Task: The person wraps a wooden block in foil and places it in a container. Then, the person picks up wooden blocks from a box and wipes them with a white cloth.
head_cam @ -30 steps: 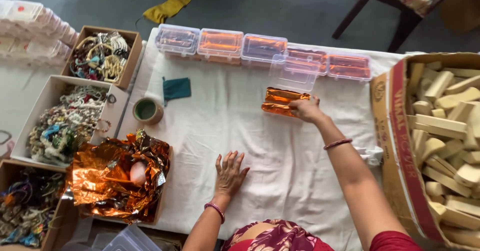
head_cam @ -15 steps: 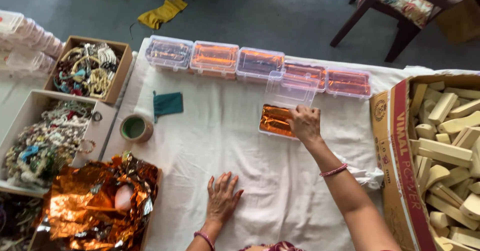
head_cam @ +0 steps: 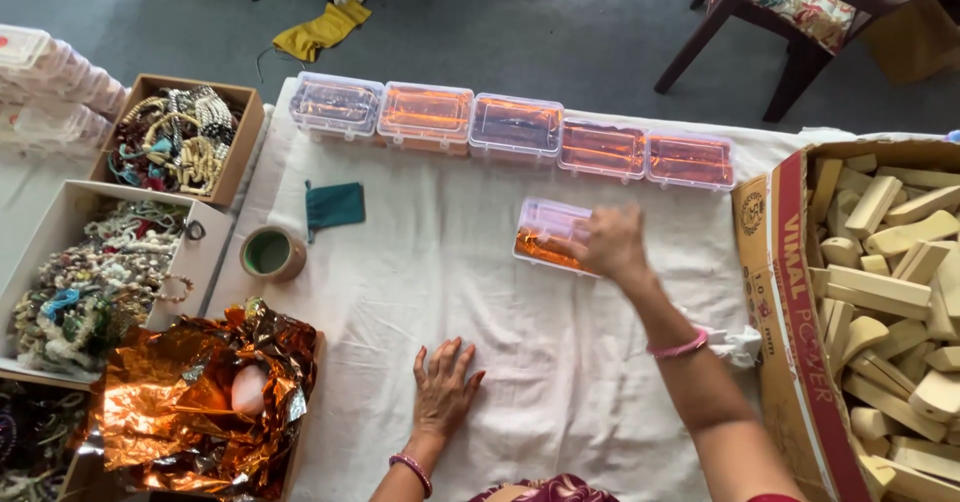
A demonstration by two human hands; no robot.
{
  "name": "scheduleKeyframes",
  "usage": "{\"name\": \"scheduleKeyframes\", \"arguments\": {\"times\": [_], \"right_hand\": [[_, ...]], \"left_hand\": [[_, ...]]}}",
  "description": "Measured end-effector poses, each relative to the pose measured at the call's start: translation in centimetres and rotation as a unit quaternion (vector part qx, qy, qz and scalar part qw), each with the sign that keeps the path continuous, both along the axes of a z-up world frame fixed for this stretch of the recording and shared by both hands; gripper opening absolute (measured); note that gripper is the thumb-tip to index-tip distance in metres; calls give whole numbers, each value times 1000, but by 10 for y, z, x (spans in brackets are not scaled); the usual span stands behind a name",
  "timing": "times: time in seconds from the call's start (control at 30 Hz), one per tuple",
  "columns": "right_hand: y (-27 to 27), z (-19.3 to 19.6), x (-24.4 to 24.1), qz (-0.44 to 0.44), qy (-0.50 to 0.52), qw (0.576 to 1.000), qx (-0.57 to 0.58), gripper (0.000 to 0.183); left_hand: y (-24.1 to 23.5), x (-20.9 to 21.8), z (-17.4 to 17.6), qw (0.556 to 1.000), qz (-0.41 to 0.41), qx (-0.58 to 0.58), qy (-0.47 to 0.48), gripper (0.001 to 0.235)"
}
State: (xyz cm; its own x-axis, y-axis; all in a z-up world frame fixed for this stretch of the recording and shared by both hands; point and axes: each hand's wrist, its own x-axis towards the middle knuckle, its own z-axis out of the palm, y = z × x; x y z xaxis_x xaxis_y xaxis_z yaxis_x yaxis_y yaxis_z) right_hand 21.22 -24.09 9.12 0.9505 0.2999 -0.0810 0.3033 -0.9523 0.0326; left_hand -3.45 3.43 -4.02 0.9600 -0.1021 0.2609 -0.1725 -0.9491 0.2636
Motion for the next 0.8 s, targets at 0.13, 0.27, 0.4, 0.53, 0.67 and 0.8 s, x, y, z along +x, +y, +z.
{"name": "scheduleKeyframes", "arguments": {"times": [0.13, 0.27, 0.4, 0.53, 0.67, 0.8], "right_hand": [[4, -70, -42, 115, -50, 992, 22, 56], [-4, -99, -42, 169, -226, 959, 12, 46], [-12, -103, -33, 150, -267, 950, 65, 29], [-48, -90, -11, 116, -292, 933, 175, 21], [-84, -64, 35, 61, -319, 935, 141, 18], [-106, -66, 97, 29, -341, 934, 104, 12]], "left_hand": [[0, 0, 0, 1000, 3, -5, -3, 48], [-2, -1, 4, 1000, 3, -3, -13, 48], [-1, -1, -5, 1000, 1, -9, -17, 48], [3, 2, -8, 1000, -4, -11, -23, 49], [1, -1, -5, 1000, -5, -20, -22, 48], [1, 0, -19, 1000, -2, -19, -20, 48]]}}
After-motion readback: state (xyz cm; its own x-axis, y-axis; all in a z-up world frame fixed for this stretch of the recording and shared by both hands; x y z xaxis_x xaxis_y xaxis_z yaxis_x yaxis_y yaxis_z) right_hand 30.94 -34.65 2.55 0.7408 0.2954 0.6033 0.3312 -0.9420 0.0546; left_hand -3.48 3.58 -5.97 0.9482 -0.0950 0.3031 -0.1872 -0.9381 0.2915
